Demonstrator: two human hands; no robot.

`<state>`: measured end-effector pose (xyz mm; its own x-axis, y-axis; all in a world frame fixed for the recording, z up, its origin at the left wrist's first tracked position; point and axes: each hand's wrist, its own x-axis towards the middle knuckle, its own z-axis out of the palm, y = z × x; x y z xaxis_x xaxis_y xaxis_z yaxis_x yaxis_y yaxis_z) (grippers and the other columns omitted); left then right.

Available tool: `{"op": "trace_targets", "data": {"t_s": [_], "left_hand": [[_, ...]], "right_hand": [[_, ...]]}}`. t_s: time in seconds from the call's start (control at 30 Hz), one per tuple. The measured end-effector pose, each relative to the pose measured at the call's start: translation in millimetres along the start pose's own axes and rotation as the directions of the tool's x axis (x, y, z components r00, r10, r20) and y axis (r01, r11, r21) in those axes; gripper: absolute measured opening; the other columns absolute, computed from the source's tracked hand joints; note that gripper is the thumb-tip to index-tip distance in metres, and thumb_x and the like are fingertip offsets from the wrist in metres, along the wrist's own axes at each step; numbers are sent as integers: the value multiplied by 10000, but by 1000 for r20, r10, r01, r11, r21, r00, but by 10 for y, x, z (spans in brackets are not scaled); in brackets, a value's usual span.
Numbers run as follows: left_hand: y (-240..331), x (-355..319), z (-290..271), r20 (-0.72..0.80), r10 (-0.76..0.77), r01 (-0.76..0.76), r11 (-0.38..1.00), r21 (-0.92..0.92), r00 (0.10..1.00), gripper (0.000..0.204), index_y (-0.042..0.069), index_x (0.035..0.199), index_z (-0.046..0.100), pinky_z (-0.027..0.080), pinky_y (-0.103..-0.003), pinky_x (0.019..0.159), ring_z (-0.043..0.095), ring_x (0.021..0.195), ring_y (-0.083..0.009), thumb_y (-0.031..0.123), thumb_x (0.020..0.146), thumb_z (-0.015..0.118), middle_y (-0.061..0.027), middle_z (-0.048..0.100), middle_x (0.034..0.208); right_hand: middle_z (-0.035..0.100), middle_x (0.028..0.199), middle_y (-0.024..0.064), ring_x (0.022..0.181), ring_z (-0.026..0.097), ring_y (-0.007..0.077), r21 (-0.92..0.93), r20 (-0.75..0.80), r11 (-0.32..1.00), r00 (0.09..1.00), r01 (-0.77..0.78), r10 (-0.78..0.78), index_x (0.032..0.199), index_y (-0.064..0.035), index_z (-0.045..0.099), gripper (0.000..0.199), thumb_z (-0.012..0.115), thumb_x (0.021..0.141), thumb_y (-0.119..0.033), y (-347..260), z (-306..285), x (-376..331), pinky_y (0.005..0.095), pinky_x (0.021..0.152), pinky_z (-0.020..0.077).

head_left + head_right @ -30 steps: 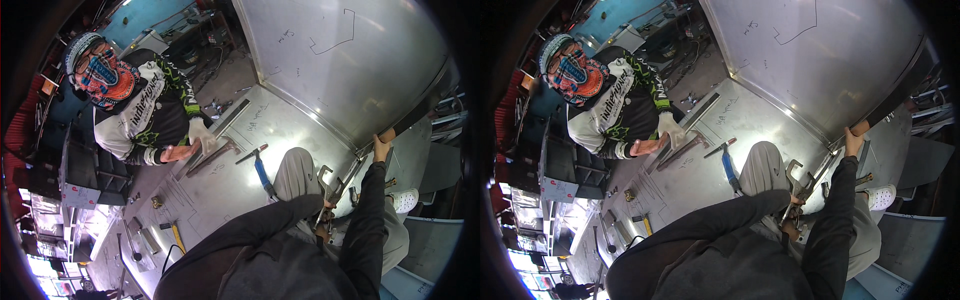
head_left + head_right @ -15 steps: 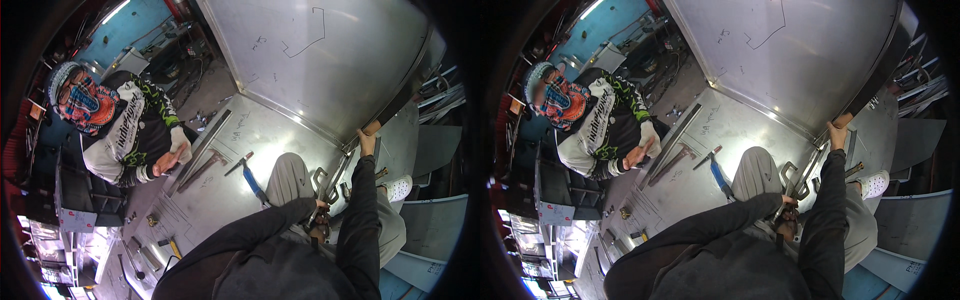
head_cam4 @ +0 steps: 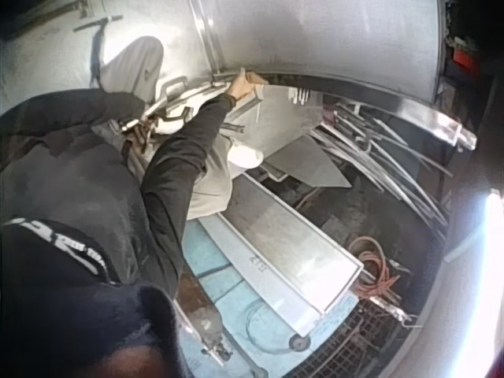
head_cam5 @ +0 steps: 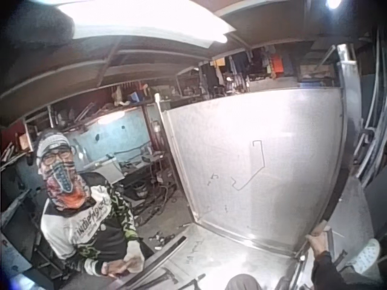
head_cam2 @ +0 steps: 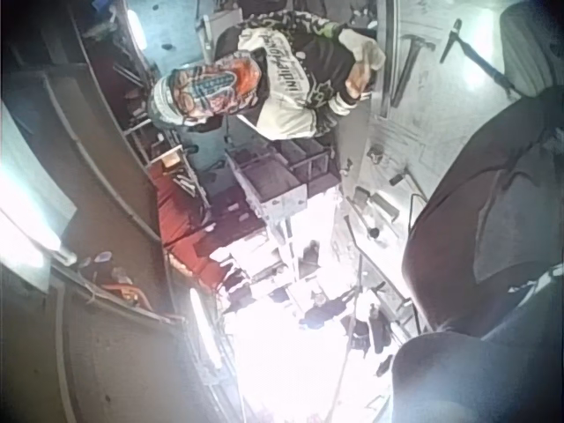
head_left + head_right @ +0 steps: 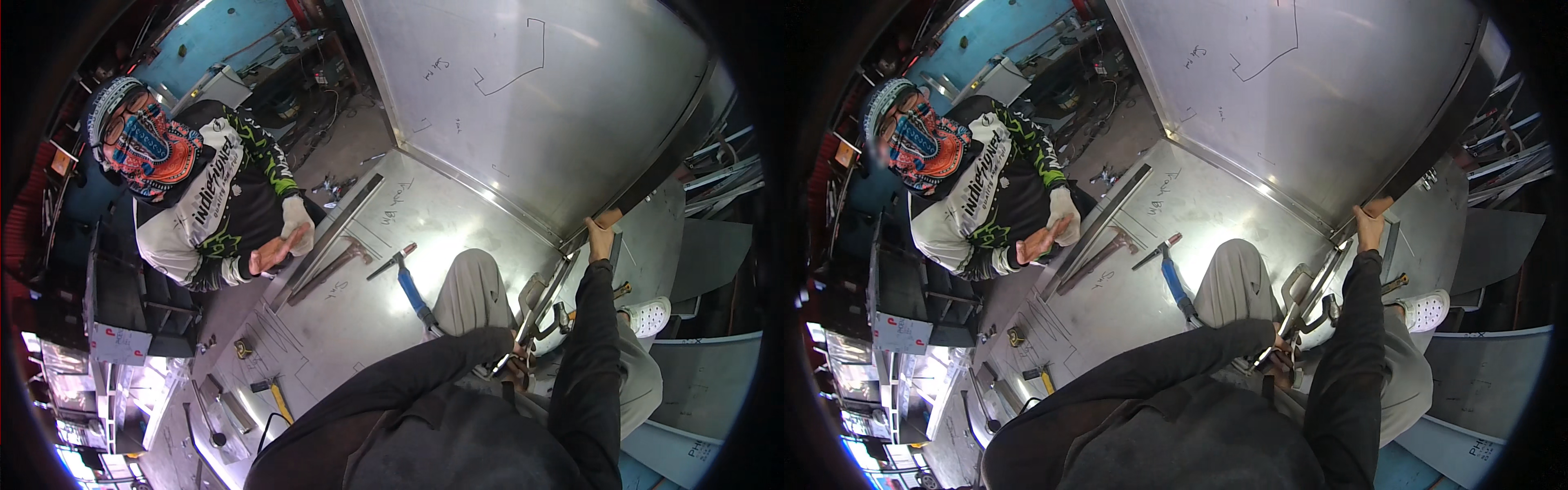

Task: Assembling and welding metal sheets using a TIG welder, clamps, and a hammer.

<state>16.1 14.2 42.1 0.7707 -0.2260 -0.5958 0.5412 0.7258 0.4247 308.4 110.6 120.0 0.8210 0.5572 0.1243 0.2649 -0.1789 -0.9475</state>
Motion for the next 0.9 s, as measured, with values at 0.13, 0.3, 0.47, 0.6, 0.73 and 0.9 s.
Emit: {"op": "trace_targets", "data": {"t_s": [0.13,0.3,0.47,0.6,0.73,0.9], "left_hand": [[-77,2,-27,-3,18,-18,1000,24,1000,308,72,908,619,437,-262,420,563,497,-127,377,861,611,-61,640,698],[-29,6,22,-32,43,-37,987,153,999,320,76,895,623,422,-259,404,547,476,-119,394,858,615,-57,635,679],[82,77,38,-47,32,-19,966,258,998,336,84,879,628,402,-257,382,525,449,-111,418,850,624,-55,626,653],[-1,180,-14,50,11,-23,966,259,999,312,106,1023,619,451,-259,429,610,619,-151,376,866,623,-59,664,862],[-144,285,-85,-79,32,-28,998,61,996,281,114,1042,626,493,-324,527,615,688,-167,318,850,658,-24,635,843],[-82,229,-65,53,341,-329,837,438,938,444,61,1191,584,444,-281,866,566,1012,-146,189,792,733,-41,618,1127]], "right_hand": [[610,861,47,796,566,155,26,-6,1000,1000,16,-16,899,-3,587,279,700,709,-172,-26,-31,-6,300,739,443],[608,869,57,811,568,167,-14,85,999,996,33,-32,893,2,582,263,690,712,-155,-112,-83,-10,294,737,442],[596,813,47,759,551,157,-1,96,987,983,159,-158,871,-6,583,317,746,715,-229,-169,-134,-37,287,718,438],[583,773,35,730,531,137,-67,193,989,974,133,-118,827,-15,586,376,790,702,-305,-141,-210,34,275,696,432],[578,772,30,715,519,130,-164,260,981,964,104,-59,811,-12,580,403,802,693,-328,-81,-224,140,272,675,424],[599,748,50,722,550,148,-121,307,960,929,254,-207,801,40,620,404,790,697,-312,-64,-311,189,289,687,432]]}}
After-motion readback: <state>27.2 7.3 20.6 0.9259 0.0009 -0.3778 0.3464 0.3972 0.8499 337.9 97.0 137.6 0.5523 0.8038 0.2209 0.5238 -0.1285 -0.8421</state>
